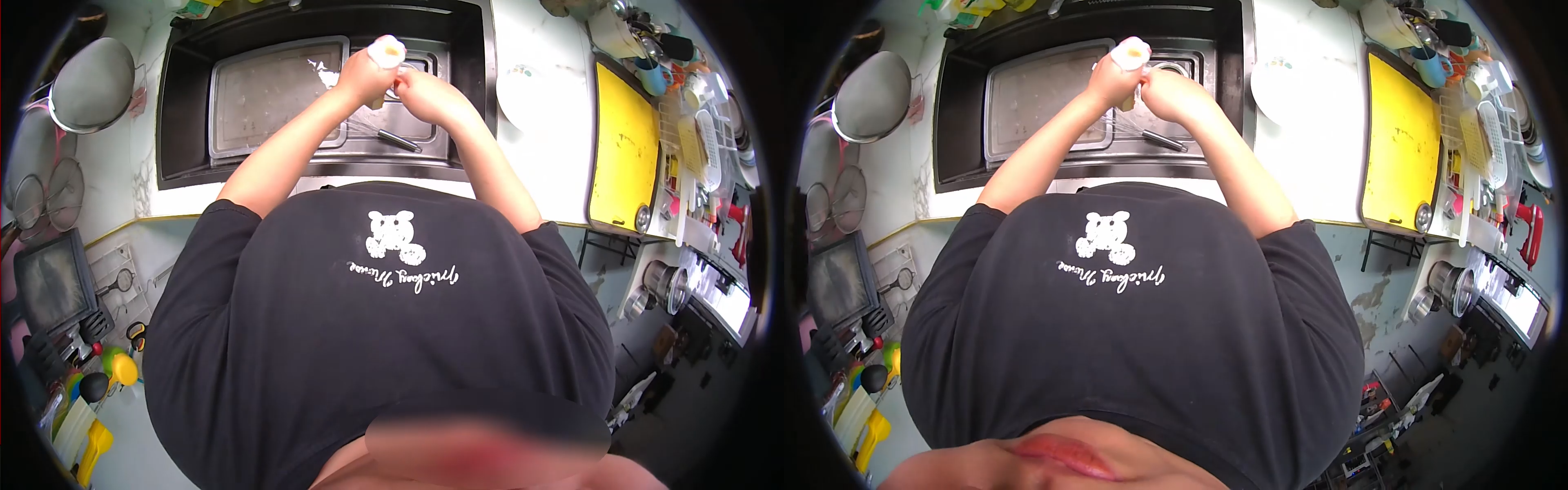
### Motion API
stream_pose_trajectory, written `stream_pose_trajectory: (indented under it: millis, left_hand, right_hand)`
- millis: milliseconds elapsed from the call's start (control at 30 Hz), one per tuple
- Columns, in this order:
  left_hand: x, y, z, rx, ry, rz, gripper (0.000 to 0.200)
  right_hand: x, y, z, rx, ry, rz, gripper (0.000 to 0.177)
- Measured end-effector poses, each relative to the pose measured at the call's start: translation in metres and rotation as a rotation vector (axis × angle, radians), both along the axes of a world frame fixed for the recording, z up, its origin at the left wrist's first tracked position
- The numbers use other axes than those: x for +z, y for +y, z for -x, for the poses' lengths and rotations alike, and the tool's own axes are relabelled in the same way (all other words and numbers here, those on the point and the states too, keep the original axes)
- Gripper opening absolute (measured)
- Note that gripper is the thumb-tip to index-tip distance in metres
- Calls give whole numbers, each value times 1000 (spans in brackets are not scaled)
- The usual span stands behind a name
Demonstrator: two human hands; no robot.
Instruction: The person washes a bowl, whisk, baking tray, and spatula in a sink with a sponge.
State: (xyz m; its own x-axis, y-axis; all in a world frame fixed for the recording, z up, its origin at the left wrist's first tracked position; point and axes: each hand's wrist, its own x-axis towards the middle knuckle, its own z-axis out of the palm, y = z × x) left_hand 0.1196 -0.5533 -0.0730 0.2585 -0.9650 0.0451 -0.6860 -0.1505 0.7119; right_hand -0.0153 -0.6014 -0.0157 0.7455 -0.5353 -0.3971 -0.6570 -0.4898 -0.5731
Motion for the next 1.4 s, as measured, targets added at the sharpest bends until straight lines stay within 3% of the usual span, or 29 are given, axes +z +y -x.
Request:
stream_pose_trajectory:
  millis: [67,100,133,200,233,300,333,400,467,533,600,667,700,767,800,867,900,967,1033,1067,1100,1133,1167,1233,1267,1333,1367,1400]
  left_hand:
    - [-21,-8,-3,80,254,319,17]
    - [-24,-14,6,324,847,304,14]
    - [-16,-16,4,340,1332,261,12]
    - [-8,-17,6,248,1608,281,13]
    - [-23,-19,-1,238,1613,277,13]
    - [-58,-20,-15,-45,1596,272,10]
    - [-41,-14,-5,-44,1598,265,10]
    - [-11,2,12,-194,186,289,11]
    - [-44,4,11,-211,-265,508,17]
    - [-38,2,2,-234,121,242,21]
    - [-46,3,-15,62,-47,-106,25]
    - [-63,23,-33,-127,-301,-404,33]
    - [-67,36,-38,-268,-448,-511,35]
    - [-102,56,-54,-520,-736,-661,37]
    - [-109,59,-56,-520,-738,-662,37]
    - [-123,62,-60,-611,-856,-759,26]
    - [-121,63,-61,-610,-856,-759,26]
    - [-104,61,-64,-557,-643,-562,19]
    - [-72,56,-64,-578,-551,-535,18]
    - [-50,52,-64,-597,-461,-506,18]
    - [-27,49,-63,-515,-265,-571,19]
    - [5,53,-58,-404,-1,-568,19]
    - [21,52,-63,-374,100,-563,20]
    - [34,50,-80,-360,409,-468,21]
    - [35,53,-92,-306,419,-414,20]
    - [47,59,-108,-209,584,-306,22]
    - [50,66,-114,-167,711,-183,29]
    - [53,75,-112,41,909,-115,40]
  right_hand:
    - [-6,2,3,2,-18,16,32]
    - [-18,9,3,-108,-129,69,32]
    - [-30,16,3,-222,-240,122,33]
    - [-55,22,4,-332,-388,87,34]
    - [-48,25,4,-346,-340,49,34]
    - [-29,21,6,-292,-187,-35,35]
    - [-23,18,9,-296,-185,-39,35]
    - [-17,10,18,-125,-42,-1,35]
    - [-9,4,28,-49,151,23,36]
    - [12,-2,46,-121,215,24,35]
    - [-2,-18,80,-330,45,78,28]
    - [19,-30,110,-493,127,107,29]
    - [-7,-46,138,-487,7,258,32]
    - [4,-59,156,-571,20,83,38]
    - [-1,-62,162,-572,18,82,38]
    - [-14,-65,169,-421,324,467,44]
    - [-4,-59,163,-420,323,467,44]
    - [25,-32,132,-446,-5,622,52]
    - [23,-11,99,-284,-337,454,60]
    - [5,-12,83,-91,-407,240,65]
    - [26,6,61,21,-172,169,70]
    - [-20,10,46,141,-97,287,74]
    - [-46,17,31,174,40,303,76]
    - [-74,14,5,252,107,285,64]
    - [-82,13,-5,295,124,293,56]
    - [-83,12,-13,95,-230,115,32]
    - [-84,13,-17,78,-389,97,32]
    - [-76,18,-20,28,-399,55,32]
